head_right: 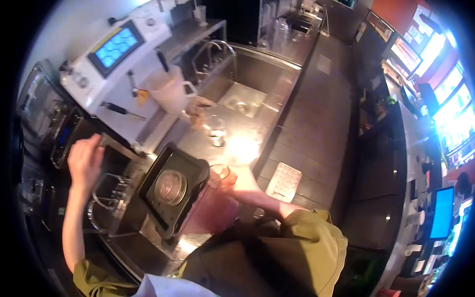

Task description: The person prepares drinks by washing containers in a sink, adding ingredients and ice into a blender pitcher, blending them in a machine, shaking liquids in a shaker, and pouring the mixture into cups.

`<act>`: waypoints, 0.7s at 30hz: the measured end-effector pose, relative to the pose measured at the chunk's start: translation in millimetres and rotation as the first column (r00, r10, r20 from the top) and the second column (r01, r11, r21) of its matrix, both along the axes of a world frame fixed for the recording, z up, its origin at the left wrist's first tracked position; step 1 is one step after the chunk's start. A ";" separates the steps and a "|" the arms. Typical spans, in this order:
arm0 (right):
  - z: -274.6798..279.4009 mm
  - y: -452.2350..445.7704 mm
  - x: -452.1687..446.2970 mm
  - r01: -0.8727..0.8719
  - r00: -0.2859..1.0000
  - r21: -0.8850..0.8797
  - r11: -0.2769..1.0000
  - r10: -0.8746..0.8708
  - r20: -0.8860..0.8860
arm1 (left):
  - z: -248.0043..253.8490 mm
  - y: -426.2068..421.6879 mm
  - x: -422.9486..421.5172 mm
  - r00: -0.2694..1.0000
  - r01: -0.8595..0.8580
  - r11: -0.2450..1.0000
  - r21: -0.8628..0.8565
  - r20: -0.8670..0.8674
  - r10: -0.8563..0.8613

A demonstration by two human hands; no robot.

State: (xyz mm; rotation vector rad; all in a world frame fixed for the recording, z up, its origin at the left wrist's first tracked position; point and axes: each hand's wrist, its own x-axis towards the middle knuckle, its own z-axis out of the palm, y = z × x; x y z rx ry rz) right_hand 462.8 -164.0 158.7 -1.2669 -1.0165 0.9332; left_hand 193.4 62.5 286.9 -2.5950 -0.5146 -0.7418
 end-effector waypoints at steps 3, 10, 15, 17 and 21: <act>-17.8 -33.9 71.5 0.314 0.887 -0.098 0.944 -0.255 0.385 | -40.5 -118.5 141.4 0.942 0.329 0.768 -0.550 0.136 -0.306; -54.9 -39.0 236.3 0.454 0.464 0.439 0.776 -0.626 0.626 | -145.1 -188.6 410.2 0.773 0.378 0.778 -0.501 0.633 0.032; -81.7 -0.2 345.2 0.489 0.386 0.507 0.709 -0.698 0.604 | -106.4 -107.8 465.8 0.288 0.471 0.761 -0.446 0.893 0.345; -90.1 20.0 392.1 0.607 0.506 0.387 0.695 -0.713 0.485 | -101.4 -71.0 471.2 0.249 0.407 0.736 -0.541 0.841 0.480; -91.8 81.2 470.7 0.763 0.556 0.331 0.556 -0.825 0.105 | -177.8 1.1 507.1 0.300 0.363 0.706 -0.608 0.794 0.530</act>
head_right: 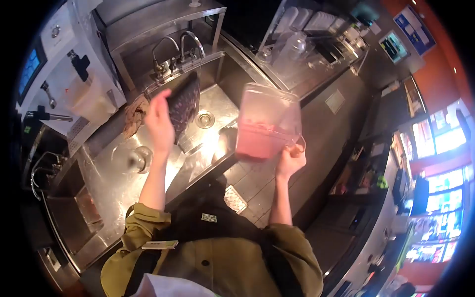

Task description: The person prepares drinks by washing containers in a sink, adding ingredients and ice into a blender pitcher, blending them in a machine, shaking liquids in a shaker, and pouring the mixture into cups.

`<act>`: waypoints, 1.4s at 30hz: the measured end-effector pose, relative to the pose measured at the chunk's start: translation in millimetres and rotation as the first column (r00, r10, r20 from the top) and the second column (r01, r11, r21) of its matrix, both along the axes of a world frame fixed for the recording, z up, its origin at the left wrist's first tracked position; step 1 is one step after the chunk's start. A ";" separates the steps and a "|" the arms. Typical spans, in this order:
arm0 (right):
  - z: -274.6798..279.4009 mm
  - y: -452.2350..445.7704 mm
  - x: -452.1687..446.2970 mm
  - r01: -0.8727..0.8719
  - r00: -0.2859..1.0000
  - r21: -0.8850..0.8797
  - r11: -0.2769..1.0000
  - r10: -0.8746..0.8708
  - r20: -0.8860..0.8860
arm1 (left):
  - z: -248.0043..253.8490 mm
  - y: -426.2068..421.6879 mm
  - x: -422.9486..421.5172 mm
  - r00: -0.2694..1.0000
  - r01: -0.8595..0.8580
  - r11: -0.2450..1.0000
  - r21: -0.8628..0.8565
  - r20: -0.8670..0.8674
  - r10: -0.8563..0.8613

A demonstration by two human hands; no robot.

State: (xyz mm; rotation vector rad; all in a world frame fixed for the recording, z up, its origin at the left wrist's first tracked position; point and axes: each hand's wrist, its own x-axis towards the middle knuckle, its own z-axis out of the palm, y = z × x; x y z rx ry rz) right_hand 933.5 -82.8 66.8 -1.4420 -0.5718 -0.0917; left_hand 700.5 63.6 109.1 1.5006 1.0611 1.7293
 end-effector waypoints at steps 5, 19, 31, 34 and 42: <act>12.3 62.7 65.6 -0.194 0.922 -0.239 0.952 0.260 0.286 | -168.5 60.8 78.4 0.942 -0.019 0.869 -0.495 -0.299 -0.150; -25.5 200.0 138.0 -0.513 0.833 0.018 0.858 0.502 -0.233 | -164.9 -71.4 -42.2 0.481 -0.815 0.404 -0.415 -0.097 0.872; 49.5 264.0 216.0 -0.389 0.399 -0.731 0.561 0.818 0.415 | -189.4 35.9 44.7 0.843 -0.525 0.827 -0.200 -0.257 0.473; 49.0 291.5 218.9 -0.262 -0.005 -0.849 0.458 0.879 0.476 | -142.5 78.0 135.2 0.979 -0.133 0.828 -0.544 -0.201 0.024; 31.5 344.0 152.8 0.189 -0.378 -0.954 0.232 0.914 0.147 | -257.7 142.3 228.4 0.877 0.183 0.936 -0.302 -0.380 -0.294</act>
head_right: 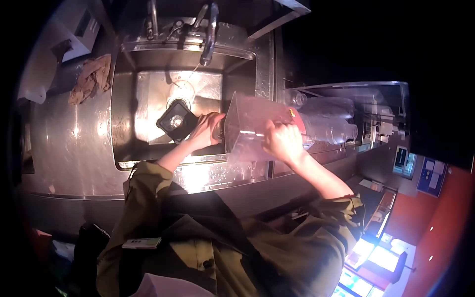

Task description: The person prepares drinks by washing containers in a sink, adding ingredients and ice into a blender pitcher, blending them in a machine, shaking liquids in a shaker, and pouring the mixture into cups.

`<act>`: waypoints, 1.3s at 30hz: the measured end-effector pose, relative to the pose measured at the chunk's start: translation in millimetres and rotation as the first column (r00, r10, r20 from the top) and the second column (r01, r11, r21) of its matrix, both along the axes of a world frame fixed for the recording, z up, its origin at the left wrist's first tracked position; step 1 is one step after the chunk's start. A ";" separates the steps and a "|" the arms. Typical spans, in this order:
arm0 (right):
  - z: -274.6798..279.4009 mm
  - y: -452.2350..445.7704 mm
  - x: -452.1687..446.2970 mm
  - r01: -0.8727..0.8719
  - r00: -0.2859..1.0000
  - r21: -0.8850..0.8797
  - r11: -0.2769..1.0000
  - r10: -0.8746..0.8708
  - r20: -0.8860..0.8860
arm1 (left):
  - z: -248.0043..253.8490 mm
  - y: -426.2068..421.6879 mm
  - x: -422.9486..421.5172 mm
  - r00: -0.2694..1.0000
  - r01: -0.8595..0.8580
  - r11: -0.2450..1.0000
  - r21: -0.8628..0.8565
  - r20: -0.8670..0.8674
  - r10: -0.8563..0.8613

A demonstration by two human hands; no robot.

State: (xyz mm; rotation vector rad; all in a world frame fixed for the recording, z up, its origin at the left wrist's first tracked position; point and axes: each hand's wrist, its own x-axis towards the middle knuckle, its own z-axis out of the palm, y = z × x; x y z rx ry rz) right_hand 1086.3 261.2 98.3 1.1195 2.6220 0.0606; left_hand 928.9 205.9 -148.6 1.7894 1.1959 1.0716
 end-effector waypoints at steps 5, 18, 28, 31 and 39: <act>-11.1 2.0 -28.1 -0.129 0.992 0.096 0.987 0.128 0.022 | 3.1 16.5 3.0 0.993 -0.120 0.993 0.021 0.002 0.120; -9.4 9.4 -53.7 -0.172 0.984 0.039 0.984 0.170 0.053 | -20.9 18.9 5.6 0.962 -0.256 0.948 0.192 -0.046 0.269; -5.5 18.7 -50.2 0.004 0.988 -0.091 0.996 0.010 0.151 | -4.4 14.1 4.4 0.968 -0.148 0.988 0.045 -0.196 0.154; -13.1 10.7 -45.6 -0.034 0.992 -0.002 0.999 0.034 0.119 | -18.4 21.0 8.9 0.964 -0.177 0.976 0.126 -0.176 0.198; -11.6 14.4 -31.3 0.151 0.987 -0.051 0.987 -0.148 0.059 | -14.8 25.8 2.1 0.993 -0.119 0.991 0.058 -0.019 0.120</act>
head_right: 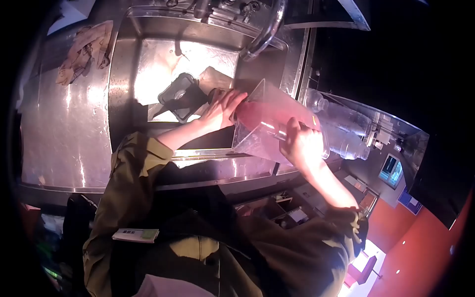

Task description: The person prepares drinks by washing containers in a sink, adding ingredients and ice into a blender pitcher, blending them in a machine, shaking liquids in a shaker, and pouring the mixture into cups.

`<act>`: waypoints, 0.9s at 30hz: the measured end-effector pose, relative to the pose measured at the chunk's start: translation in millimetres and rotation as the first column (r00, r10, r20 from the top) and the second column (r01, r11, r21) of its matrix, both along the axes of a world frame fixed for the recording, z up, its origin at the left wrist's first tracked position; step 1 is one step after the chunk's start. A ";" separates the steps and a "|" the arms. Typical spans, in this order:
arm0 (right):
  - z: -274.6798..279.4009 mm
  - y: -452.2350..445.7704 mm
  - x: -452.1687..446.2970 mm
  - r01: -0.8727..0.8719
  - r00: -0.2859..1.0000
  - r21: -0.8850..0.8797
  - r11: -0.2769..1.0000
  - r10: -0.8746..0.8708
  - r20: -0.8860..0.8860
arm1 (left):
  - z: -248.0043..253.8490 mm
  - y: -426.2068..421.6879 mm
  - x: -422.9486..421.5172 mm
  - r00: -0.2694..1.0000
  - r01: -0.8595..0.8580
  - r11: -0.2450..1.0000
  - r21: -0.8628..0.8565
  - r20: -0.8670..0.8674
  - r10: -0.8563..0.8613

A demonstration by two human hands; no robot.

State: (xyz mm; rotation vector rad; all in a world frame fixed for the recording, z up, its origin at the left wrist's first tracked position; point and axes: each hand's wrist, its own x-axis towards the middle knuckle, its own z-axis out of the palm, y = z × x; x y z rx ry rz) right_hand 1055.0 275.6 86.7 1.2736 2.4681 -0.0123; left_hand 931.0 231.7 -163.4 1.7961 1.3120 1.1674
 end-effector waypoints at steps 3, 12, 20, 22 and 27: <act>-0.4 -1.0 0.3 -0.057 0.997 0.037 0.998 0.059 -0.058 | -3.6 7.6 -5.9 1.000 -0.025 1.000 0.012 0.004 0.025; 1.0 -1.8 3.2 -0.026 0.999 0.027 0.999 0.025 0.043 | -2.0 -2.7 -7.0 0.969 0.099 0.983 -0.153 0.241 -0.060; 14.2 -3.3 -3.5 -0.109 0.994 0.091 0.990 0.107 0.025 | -10.5 5.3 -6.7 0.985 -0.024 1.000 -0.017 0.173 0.026; 5.4 -2.9 0.2 -0.142 0.988 0.114 0.983 0.134 0.076 | -6.1 2.8 -7.6 0.979 0.011 0.998 -0.062 0.204 0.002; 12.7 -1.2 4.9 -0.098 0.995 0.077 0.992 0.099 -0.003 | -8.7 7.3 -6.4 0.957 0.071 0.994 -0.080 0.286 -0.045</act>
